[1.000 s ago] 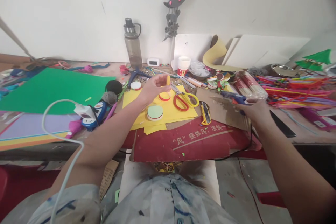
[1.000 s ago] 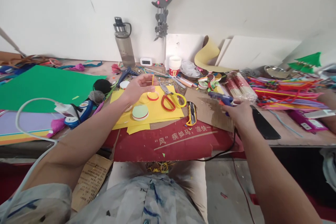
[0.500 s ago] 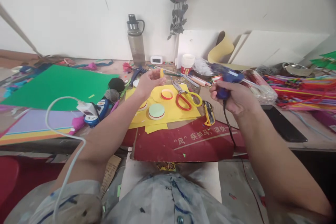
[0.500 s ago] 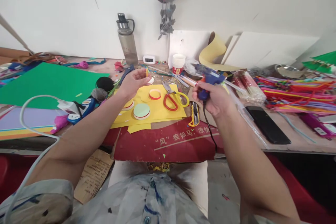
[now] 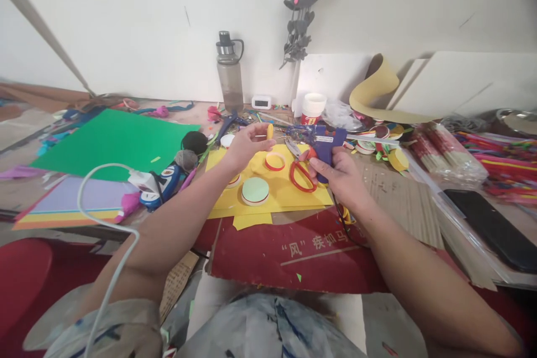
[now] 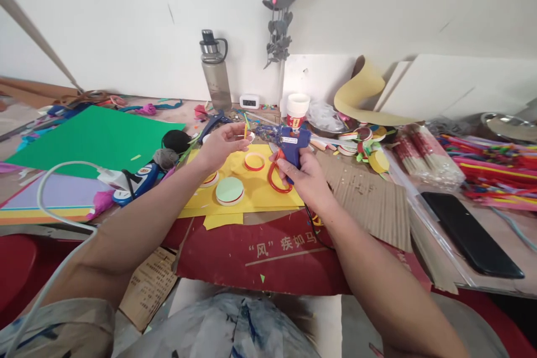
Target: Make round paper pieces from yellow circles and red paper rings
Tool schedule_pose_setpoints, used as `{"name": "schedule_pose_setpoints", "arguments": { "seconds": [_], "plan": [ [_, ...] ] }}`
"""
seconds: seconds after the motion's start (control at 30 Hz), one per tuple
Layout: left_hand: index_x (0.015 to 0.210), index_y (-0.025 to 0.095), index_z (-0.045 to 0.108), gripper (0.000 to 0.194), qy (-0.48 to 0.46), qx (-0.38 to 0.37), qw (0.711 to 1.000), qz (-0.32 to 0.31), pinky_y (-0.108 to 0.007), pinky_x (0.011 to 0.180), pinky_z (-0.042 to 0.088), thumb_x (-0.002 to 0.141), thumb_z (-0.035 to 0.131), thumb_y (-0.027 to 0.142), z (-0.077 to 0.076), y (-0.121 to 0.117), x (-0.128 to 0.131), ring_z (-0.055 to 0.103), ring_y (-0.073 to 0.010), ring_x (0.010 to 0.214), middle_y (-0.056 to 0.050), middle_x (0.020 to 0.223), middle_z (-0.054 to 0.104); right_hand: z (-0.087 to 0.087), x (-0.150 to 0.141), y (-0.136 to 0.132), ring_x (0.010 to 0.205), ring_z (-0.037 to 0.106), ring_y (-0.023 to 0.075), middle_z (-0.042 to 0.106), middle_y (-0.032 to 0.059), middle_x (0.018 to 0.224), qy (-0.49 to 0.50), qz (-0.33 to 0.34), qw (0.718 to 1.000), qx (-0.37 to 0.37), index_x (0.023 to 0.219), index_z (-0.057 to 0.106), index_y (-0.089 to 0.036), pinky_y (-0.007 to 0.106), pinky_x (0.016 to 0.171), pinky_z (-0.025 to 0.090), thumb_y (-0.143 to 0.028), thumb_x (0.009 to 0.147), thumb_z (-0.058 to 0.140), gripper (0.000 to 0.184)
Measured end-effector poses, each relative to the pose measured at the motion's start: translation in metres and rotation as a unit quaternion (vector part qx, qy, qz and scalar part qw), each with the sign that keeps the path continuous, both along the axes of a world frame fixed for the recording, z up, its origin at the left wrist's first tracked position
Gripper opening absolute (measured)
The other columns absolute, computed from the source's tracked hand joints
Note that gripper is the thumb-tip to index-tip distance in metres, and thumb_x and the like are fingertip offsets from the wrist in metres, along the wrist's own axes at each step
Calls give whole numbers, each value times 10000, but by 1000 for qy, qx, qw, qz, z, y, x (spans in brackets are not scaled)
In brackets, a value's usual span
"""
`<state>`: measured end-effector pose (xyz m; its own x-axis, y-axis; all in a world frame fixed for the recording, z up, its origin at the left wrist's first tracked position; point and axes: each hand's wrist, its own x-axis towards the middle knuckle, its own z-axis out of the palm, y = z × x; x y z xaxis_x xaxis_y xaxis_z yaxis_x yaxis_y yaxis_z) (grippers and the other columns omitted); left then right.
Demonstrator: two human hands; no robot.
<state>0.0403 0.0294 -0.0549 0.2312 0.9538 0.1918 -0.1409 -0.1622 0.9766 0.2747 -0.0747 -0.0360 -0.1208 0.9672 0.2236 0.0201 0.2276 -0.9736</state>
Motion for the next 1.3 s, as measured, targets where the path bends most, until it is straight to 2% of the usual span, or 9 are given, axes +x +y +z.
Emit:
{"name": "schedule_pose_setpoints", "arguments": {
  "seconds": [0.13, 0.23, 0.5, 0.83, 1.13, 1.3],
  "plan": [
    [1254, 186, 708, 724, 8, -9, 1000, -6, -347, 852, 618, 602, 1005, 290, -3, 0, 0, 730, -227, 1072, -99, 1157, 757, 3, 0, -2, 558, 517, 121, 664, -11, 760, -21, -6, 1000, 2, 918, 581, -244, 290, 542, 494, -533, 862, 794, 364],
    [1288, 192, 702, 761, 16, -7, 1000, -9, -339, 839, 620, 596, 1006, 275, -2, -2, 1, 731, -218, 1049, -103, 1182, 748, 2, -1, -2, 560, 516, 123, 680, -1, 798, -26, -16, 1000, 3, 946, 569, -246, 303, 552, 502, -538, 856, 789, 377],
    [1230, 181, 714, 743, -8, -12, 1000, -19, -338, 819, 618, 562, 1021, 297, 1, -5, 3, 715, -206, 1002, -85, 1097, 763, 0, -2, -1, 539, 500, 129, 664, 9, 799, -60, -43, 997, 2, 974, 549, -245, 311, 521, 468, -491, 798, 786, 384],
    [1248, 185, 719, 743, 15, -3, 1000, -14, -384, 891, 618, 579, 1015, 309, -1, -3, 1, 726, -220, 1024, -97, 1134, 781, -1, -2, -2, 587, 548, 151, 704, 31, 848, -54, -38, 998, 4, 1028, 583, -234, 326, 557, 501, -514, 832, 780, 395],
    [1269, 191, 723, 736, 25, 1, 999, -22, -394, 892, 622, 596, 1000, 303, -2, -3, 1, 740, -236, 1048, -110, 1191, 777, -4, -1, -1, 543, 530, 142, 627, -23, 730, -66, -57, 996, 8, 1017, 604, -239, 309, 541, 483, -466, 834, 773, 337],
    [1266, 176, 722, 749, 33, 2, 999, -16, -413, 925, 619, 583, 1001, 306, 1, -5, 1, 736, -246, 1073, -122, 1206, 781, -9, 1, 0, 563, 549, 159, 645, -14, 765, -95, -67, 993, 20, 1065, 614, -237, 329, 579, 504, -458, 873, 721, 312]
  ]
}}
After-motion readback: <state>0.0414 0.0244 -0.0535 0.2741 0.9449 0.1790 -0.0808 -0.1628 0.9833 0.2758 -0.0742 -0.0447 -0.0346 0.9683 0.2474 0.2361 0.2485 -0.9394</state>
